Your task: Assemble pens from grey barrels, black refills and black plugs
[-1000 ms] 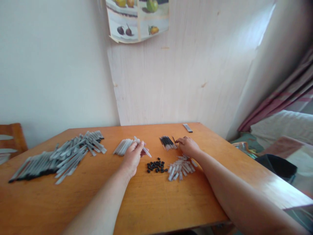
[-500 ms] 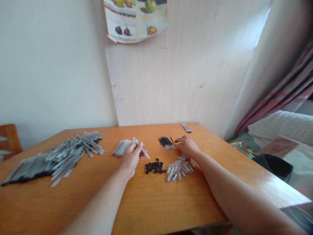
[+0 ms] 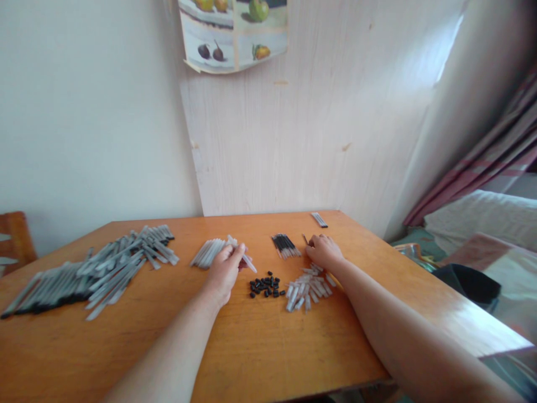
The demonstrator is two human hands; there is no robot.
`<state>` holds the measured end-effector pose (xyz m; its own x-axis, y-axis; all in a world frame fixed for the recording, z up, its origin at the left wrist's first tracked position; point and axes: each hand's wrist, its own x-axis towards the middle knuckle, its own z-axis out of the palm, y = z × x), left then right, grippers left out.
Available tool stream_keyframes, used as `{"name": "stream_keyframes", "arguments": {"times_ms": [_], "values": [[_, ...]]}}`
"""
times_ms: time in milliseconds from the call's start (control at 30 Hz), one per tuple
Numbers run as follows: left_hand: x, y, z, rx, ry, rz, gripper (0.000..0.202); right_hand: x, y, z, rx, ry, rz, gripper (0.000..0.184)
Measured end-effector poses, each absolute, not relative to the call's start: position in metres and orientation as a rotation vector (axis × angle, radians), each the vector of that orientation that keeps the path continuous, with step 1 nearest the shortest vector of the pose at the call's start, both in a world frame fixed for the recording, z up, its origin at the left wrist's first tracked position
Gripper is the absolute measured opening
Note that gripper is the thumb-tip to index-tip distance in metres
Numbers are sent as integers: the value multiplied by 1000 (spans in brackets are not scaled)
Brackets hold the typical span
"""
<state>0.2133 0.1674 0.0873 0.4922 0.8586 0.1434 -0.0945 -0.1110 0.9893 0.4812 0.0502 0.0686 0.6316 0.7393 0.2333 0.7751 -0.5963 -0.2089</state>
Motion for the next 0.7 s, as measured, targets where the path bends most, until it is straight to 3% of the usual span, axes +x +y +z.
{"name": "stream_keyframes", "arguments": {"times_ms": [300, 700], "values": [[214, 168, 87, 1445, 706, 931, 41, 489, 45, 73, -2740, -996, 67, 30], [214, 169, 86, 1445, 707, 935, 42, 503, 45, 74, -2819, -1090, 140, 35]]}}
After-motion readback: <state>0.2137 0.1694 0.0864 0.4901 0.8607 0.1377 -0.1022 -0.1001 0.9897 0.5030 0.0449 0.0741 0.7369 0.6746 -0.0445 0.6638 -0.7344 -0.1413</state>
